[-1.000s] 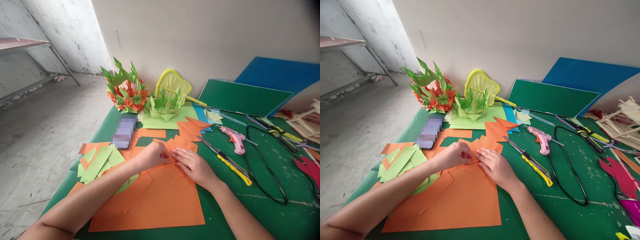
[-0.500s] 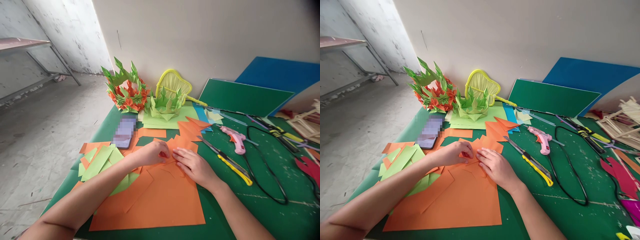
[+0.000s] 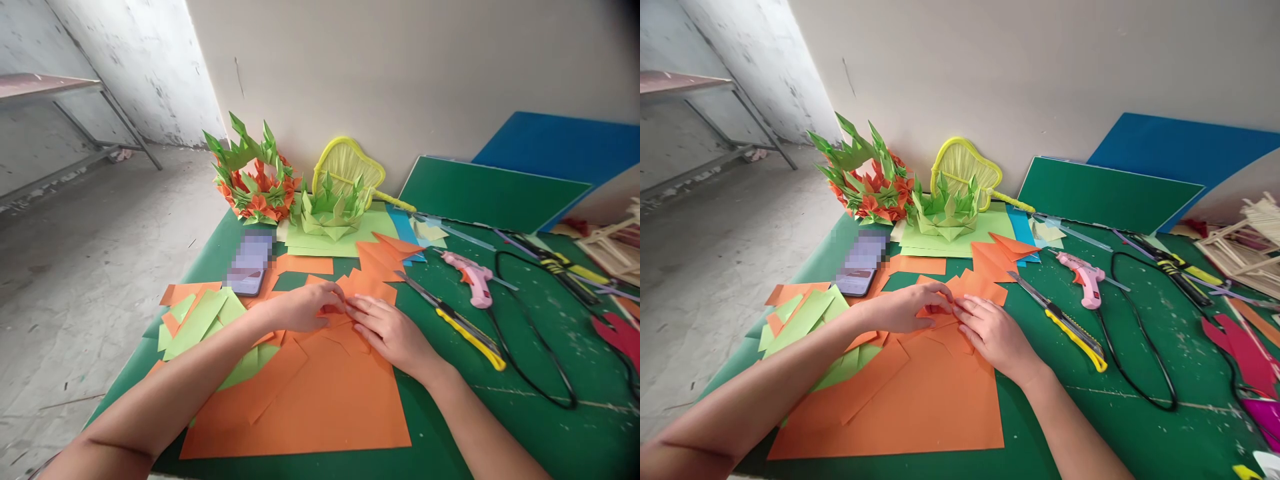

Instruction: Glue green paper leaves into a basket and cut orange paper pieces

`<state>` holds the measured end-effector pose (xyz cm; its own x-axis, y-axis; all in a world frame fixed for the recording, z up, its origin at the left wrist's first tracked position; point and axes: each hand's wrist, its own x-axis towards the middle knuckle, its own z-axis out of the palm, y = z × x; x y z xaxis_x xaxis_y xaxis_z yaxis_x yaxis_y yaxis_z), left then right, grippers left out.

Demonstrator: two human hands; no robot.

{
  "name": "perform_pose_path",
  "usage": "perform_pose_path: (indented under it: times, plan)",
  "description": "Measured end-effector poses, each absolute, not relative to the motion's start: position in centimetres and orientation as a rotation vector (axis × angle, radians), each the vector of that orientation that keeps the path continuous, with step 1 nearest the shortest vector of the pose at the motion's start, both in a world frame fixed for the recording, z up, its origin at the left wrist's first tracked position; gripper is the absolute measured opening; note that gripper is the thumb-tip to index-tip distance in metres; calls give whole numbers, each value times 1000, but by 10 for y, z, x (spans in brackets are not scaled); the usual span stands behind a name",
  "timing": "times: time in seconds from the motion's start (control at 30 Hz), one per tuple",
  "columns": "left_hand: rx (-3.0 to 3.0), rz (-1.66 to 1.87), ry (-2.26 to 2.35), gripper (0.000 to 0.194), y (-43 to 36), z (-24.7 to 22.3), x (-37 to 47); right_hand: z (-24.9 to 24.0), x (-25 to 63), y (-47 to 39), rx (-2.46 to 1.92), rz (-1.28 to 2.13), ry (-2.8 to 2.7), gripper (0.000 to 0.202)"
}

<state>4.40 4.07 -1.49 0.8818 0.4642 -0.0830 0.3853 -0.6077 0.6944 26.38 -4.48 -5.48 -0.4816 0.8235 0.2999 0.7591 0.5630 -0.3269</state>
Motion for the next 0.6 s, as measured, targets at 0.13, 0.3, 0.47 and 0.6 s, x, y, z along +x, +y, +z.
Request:
perform_pose_path:
  times: [0.13,0.3,0.47,0.6]
  plan:
    - [2310,226,635,14,39,-21,47,-57,264,-45,-1283,212,-2371,35]
    - [2367,270,635,18,36,-32,48,-57,265,-45,-1272,204,-2382,34]
    - [2394,128,673,15,35,-26,47,-55,265,-45,-1287,235,-2399,33]
    - [2375,14,646,21,38,-22,44,-55,266,-45,-1287,231,-2394,36]
